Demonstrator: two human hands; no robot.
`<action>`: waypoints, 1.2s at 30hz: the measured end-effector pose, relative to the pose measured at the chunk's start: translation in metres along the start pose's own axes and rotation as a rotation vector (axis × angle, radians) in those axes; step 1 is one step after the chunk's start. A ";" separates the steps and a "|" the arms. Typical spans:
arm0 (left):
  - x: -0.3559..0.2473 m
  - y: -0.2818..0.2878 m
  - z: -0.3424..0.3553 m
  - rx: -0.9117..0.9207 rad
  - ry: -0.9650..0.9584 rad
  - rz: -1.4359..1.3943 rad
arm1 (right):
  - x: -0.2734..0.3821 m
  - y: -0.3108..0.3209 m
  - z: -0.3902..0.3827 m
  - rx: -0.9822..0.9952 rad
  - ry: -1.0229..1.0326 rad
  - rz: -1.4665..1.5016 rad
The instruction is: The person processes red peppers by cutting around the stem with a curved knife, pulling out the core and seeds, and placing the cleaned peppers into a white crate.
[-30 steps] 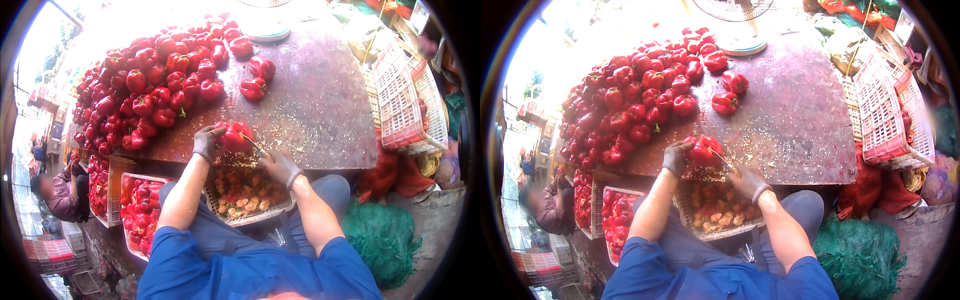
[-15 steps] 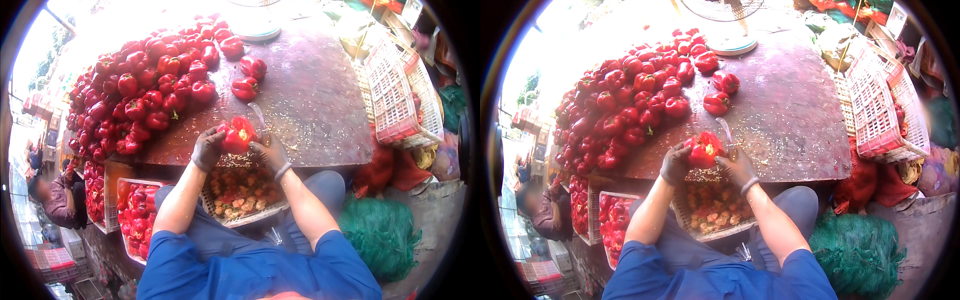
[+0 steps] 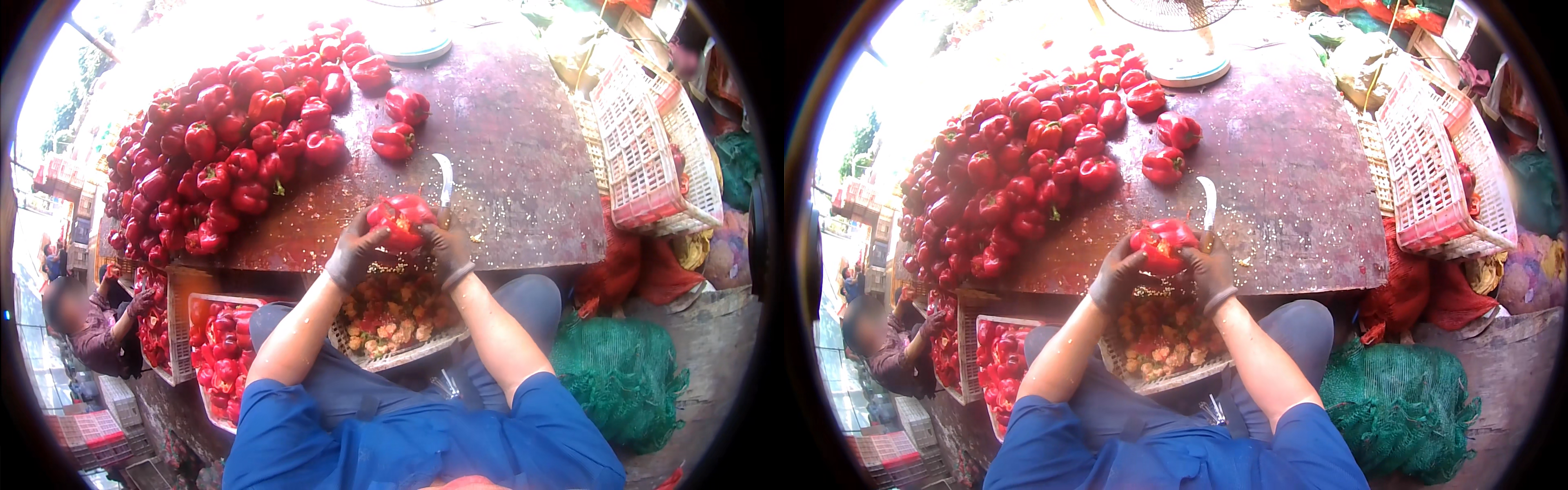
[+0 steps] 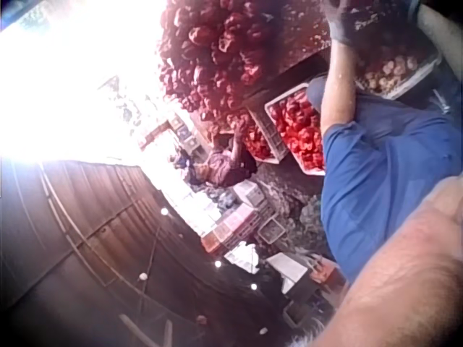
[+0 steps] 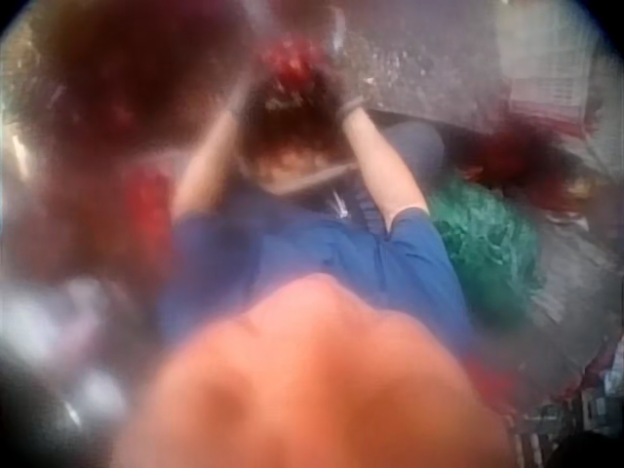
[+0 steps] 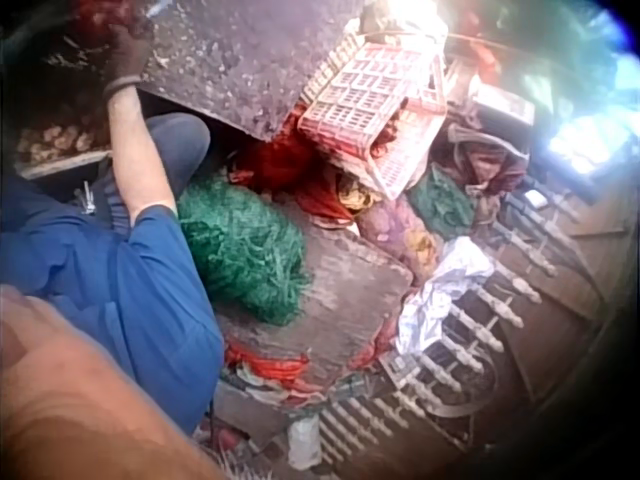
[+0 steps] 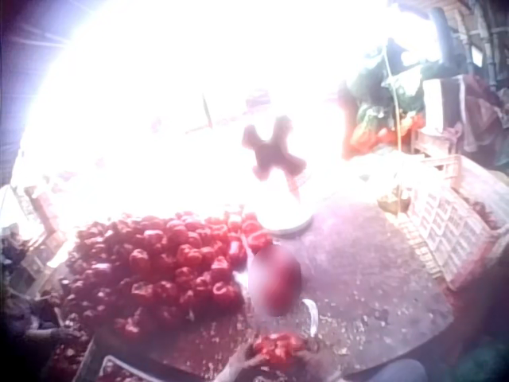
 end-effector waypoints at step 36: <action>0.002 0.017 -0.004 -0.243 -0.102 0.238 | 0.002 -0.008 0.005 0.200 0.023 -0.293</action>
Point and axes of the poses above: each hand's wrist, its own z-axis towards the middle knuckle, its own y-axis out of the back of the hand, x = y × z, the point moved 5 cm from there along z, towards the middle knuckle, and after that the axes turned 12 degrees about z, right-handed, at the moved point
